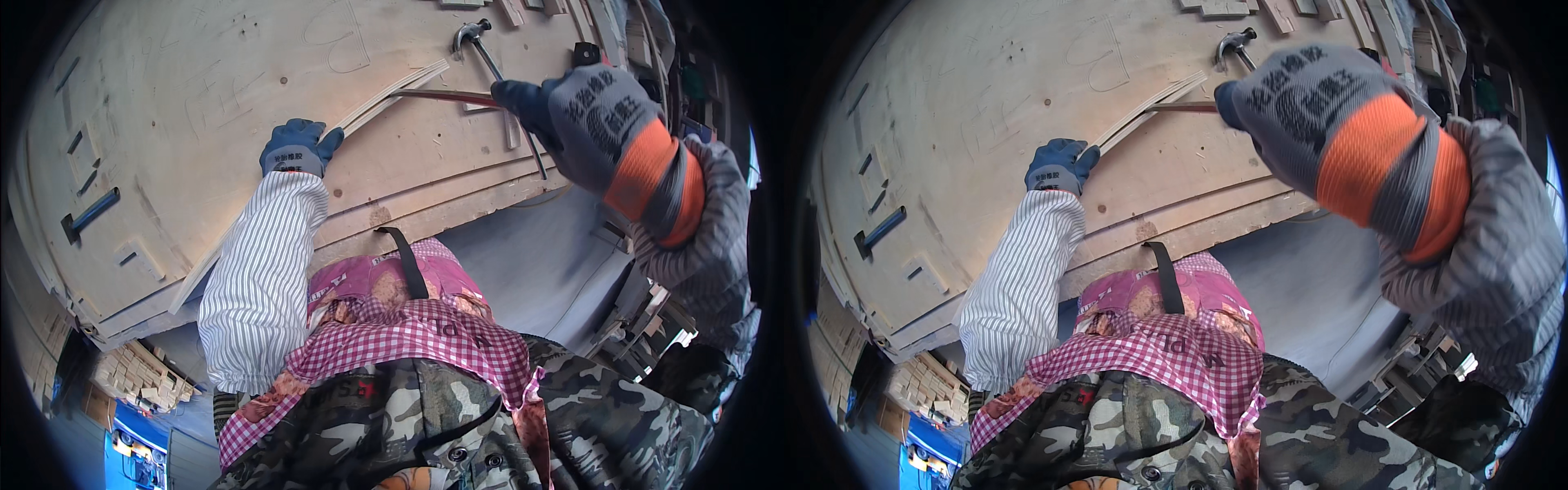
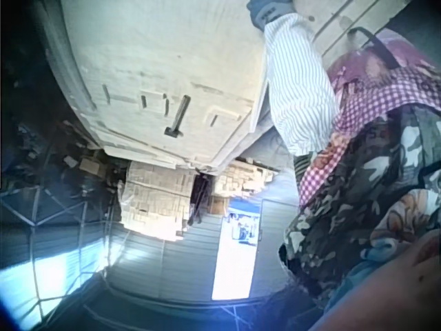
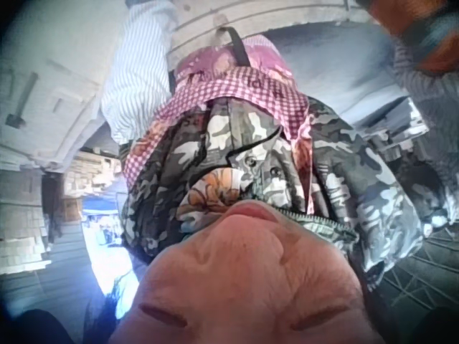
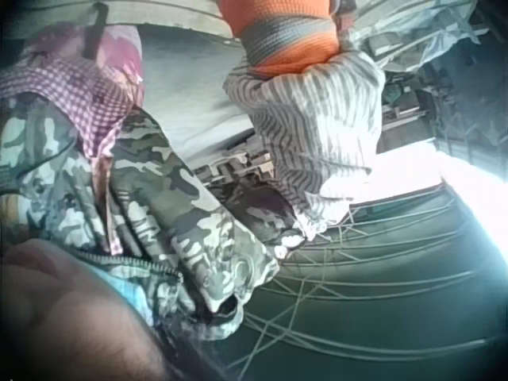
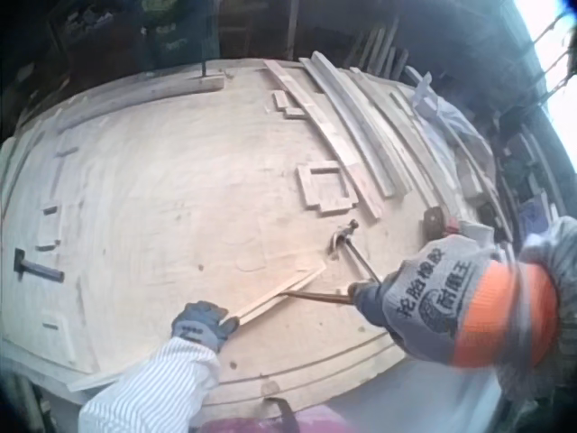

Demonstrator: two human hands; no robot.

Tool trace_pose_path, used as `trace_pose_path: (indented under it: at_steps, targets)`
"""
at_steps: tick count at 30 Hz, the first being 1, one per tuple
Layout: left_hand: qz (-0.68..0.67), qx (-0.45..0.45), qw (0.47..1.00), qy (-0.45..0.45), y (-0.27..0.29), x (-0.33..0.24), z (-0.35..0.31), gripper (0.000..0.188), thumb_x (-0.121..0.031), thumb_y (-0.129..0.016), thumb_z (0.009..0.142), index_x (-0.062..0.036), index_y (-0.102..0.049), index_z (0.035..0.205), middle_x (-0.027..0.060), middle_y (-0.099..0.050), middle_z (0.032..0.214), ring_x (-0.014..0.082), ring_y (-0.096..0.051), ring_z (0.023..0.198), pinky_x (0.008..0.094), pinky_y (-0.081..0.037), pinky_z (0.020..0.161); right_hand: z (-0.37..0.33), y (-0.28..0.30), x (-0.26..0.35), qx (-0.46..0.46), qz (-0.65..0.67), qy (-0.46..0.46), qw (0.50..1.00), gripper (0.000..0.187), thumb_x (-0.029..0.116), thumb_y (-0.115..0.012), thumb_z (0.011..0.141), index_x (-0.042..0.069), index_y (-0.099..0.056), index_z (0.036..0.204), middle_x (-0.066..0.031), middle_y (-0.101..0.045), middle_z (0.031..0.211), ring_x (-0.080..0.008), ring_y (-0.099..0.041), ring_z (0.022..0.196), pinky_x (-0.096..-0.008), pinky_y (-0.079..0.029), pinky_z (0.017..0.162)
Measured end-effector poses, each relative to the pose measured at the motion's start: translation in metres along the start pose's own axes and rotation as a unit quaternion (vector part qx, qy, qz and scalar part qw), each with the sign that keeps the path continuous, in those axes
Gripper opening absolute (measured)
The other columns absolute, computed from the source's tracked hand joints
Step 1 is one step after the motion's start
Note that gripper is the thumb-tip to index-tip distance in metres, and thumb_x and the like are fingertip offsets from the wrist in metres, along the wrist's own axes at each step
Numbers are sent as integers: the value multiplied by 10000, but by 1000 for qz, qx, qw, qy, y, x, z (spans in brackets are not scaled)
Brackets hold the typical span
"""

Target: The person assembles thin wooden strips on a large curved wooden panel. They position each strip, then use a hammer to tap it into place, repeating the process for multiple strips. A coworker is visible in the background handling other pieces.

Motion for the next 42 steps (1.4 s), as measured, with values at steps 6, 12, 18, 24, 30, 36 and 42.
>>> trace_pose_path:
  at_steps: [6, 12, 18, 24, 30, 36, 42]
  targets:
    - [-19, -13, 1000, 2, 5, -7, -9, 521, -548, -444, 881, -194, -547, 1249, 50, -504, 1299, 232, -467, 1200, 359, -386, 1017, -19, -1, -11, 49, -18, -17, 999, 240, 139, -569, 851, 98, -618, 1082, -89, -656, 768, -249, -644, 683, -347, -519, 632]
    - [-58, 3, 998, 9, 9, -14, -17, 488, -527, -449, 888, -204, -558, 1236, 49, -513, 1288, 232, -468, 1196, 362, -389, 1012, 14, -33, -130, 111, 212, -56, 969, 221, 131, -613, 860, 95, -635, 1077, -93, -672, 829, -190, -642, 701, -303, -522, 656]
    - [-59, 9, 998, -8, 7, -16, -22, 506, -529, -456, 886, -176, -556, 1235, 53, -520, 1275, 235, -475, 1179, 359, -377, 1017, 26, -93, -162, 81, 193, -132, 969, 176, 134, -649, 823, 69, -669, 986, -113, -669, 849, -243, -642, 732, -334, -514, 702]
    - [-39, 11, 999, -24, 1, -11, -18, 548, -544, -422, 894, -161, -514, 1276, 58, -490, 1311, 234, -434, 1223, 352, -347, 1041, -79, -111, -53, -28, 233, -163, 958, 243, 108, -573, 846, 125, -640, 1079, -126, -660, 831, -296, -640, 708, -343, -502, 633]
    - [-35, 54, 998, -21, -3, -10, -18, 605, -586, -389, 884, -172, -465, 1319, 48, -446, 1354, 228, -422, 1239, 362, -351, 1038, -91, -111, 4, -17, 310, -256, 915, 295, 71, -583, 836, 116, -620, 1125, -144, -650, 845, -309, -634, 732, -352, -490, 630]
    - [-55, 49, 997, -2, 2, -13, -19, 594, -579, -440, 868, -180, -489, 1305, 72, -489, 1315, 260, -444, 1218, 373, -349, 1037, -87, -97, 27, -67, 236, -245, 938, 323, 173, -591, 833, 202, -586, 1155, -104, -620, 723, -302, -605, 628, -405, -463, 533]
    - [-67, 17, 997, 17, -1, -7, -13, 559, -578, -434, 870, -205, -515, 1278, 87, -501, 1301, 260, -454, 1211, 384, -354, 1033, -39, -25, -65, 26, 17, -51, 998, 271, 194, -605, 829, 151, -593, 1096, -93, -627, 725, -269, -635, 677, -358, -508, 580]
Point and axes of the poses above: each hand's wrist, its own z-axis towards the middle knuckle, its own y-axis out of the back of the hand, x = y × z, the point moved 3 cm from there along z, towards the middle knuckle
